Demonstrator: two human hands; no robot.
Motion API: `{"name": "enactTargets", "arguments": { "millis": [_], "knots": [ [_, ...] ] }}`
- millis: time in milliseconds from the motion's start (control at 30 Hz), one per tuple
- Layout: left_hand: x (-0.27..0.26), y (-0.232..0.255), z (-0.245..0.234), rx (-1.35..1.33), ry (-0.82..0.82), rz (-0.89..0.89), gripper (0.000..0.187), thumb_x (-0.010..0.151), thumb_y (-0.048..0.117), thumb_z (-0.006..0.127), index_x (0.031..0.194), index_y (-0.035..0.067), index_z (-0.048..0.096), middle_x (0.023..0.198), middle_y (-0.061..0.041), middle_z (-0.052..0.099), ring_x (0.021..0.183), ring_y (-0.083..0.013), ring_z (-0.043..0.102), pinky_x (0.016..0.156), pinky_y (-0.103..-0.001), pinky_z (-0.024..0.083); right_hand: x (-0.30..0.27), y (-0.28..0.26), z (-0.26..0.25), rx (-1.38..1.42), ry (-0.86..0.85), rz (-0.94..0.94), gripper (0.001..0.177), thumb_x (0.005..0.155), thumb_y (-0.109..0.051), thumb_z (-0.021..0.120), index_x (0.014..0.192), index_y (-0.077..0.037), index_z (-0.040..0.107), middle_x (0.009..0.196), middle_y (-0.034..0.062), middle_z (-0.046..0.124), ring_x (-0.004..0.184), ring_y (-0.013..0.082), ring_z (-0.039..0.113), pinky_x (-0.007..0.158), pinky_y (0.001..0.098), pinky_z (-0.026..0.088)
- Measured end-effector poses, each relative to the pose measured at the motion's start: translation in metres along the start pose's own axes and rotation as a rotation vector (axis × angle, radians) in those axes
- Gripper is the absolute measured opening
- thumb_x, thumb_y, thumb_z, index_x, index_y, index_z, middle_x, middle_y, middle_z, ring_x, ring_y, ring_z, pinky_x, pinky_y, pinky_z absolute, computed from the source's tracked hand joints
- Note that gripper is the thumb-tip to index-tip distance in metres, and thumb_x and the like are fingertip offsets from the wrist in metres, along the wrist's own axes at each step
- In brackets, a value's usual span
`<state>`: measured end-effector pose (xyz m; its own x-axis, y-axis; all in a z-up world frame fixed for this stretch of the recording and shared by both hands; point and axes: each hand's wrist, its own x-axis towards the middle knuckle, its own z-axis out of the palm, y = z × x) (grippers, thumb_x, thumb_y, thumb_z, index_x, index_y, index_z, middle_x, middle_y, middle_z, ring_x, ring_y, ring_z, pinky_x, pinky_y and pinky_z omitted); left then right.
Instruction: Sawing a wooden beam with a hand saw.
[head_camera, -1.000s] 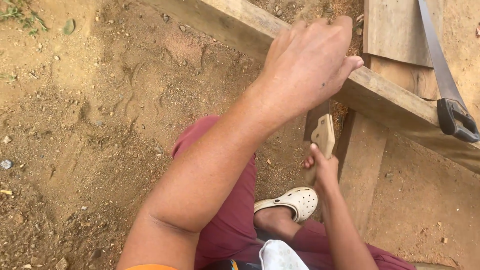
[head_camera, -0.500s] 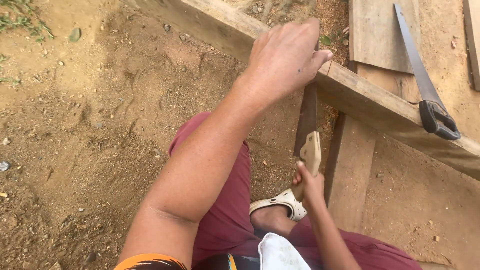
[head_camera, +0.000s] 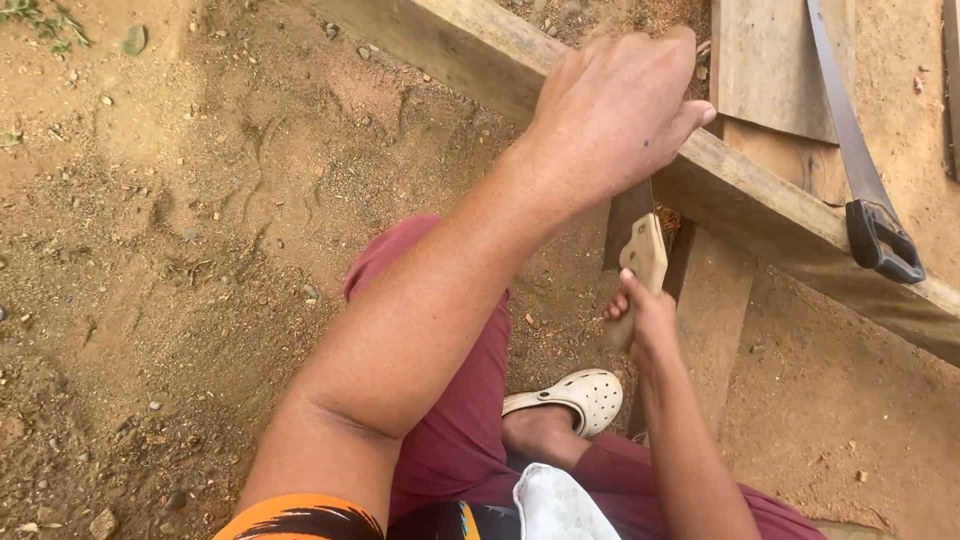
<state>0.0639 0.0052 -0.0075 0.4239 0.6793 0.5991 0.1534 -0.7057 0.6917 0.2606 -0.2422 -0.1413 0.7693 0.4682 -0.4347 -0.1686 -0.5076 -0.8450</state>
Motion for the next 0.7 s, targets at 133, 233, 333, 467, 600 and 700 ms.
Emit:
{"name": "enactTargets", "arguments": {
  "millis": [133,233,333,467,600,700],
  "knots": [
    [0.001,-0.005,0.002,0.038,0.050,0.021,0.039,0.084,0.043,0.077,0.089,0.006,0.064,0.079,-0.014,0.071,0.077,-0.0351,0.070,0.070,-0.053,0.055,0.028,-0.020,0.023,0.009,-0.014,0.000,0.027,0.098,-0.019,0.066,0.108,0.002,0.053,0.064,-0.0013,0.048,0.057,0.0123,0.049,0.057,0.0321,0.047],
    [0.003,0.003,-0.001,0.017,-0.245,-0.145,0.039,0.094,0.044,0.069,0.097,0.006,0.063,0.077,-0.012,0.070,0.072,-0.0242,0.072,0.066,-0.045,0.057,0.009,-0.003,0.018,0.032,-0.009,0.003,0.026,0.097,-0.019,0.066,0.111,0.001,0.056,0.065,-0.0017,0.049,0.056,0.0117,0.048,0.056,0.0311,0.047],
    [0.005,-0.003,0.003,0.017,-0.232,-0.098,0.038,0.093,0.042,0.068,0.096,0.005,0.063,0.072,-0.008,0.069,0.063,-0.0193,0.070,0.056,-0.039,0.056,-0.037,0.035,0.003,-0.027,-0.010,-0.063,0.027,0.099,-0.017,0.065,0.111,0.005,0.056,0.066,-0.0004,0.050,0.057,0.0125,0.050,0.056,0.0292,0.047],
    [0.002,0.003,0.000,0.026,-0.067,0.007,0.040,0.091,0.043,0.070,0.095,0.004,0.065,0.071,-0.009,0.067,0.064,-0.0220,0.069,0.059,-0.043,0.056,-0.077,0.071,-0.018,0.094,0.022,0.008,0.024,0.095,-0.016,0.069,0.103,0.003,0.057,0.064,0.0009,0.048,0.055,0.0137,0.047,0.053,0.0313,0.044],
    [0.002,0.014,-0.008,-0.012,-0.094,-0.008,0.040,0.090,0.043,0.070,0.098,0.004,0.064,0.073,-0.012,0.069,0.068,-0.0261,0.070,0.064,-0.050,0.055,-0.047,0.054,-0.009,0.123,-0.011,-0.031,0.024,0.096,-0.017,0.069,0.099,0.002,0.056,0.064,0.0012,0.047,0.056,0.0142,0.047,0.055,0.0324,0.045],
    [-0.001,0.010,-0.012,-0.060,0.001,-0.009,0.042,0.086,0.042,0.074,0.101,0.003,0.063,0.080,-0.017,0.072,0.078,-0.0375,0.072,0.070,-0.053,0.056,-0.015,-0.003,0.014,0.036,-0.009,-0.028,0.018,0.096,-0.019,0.066,0.101,-0.003,0.058,0.064,-0.0008,0.047,0.057,0.0135,0.047,0.056,0.0325,0.046]
  ]
}}
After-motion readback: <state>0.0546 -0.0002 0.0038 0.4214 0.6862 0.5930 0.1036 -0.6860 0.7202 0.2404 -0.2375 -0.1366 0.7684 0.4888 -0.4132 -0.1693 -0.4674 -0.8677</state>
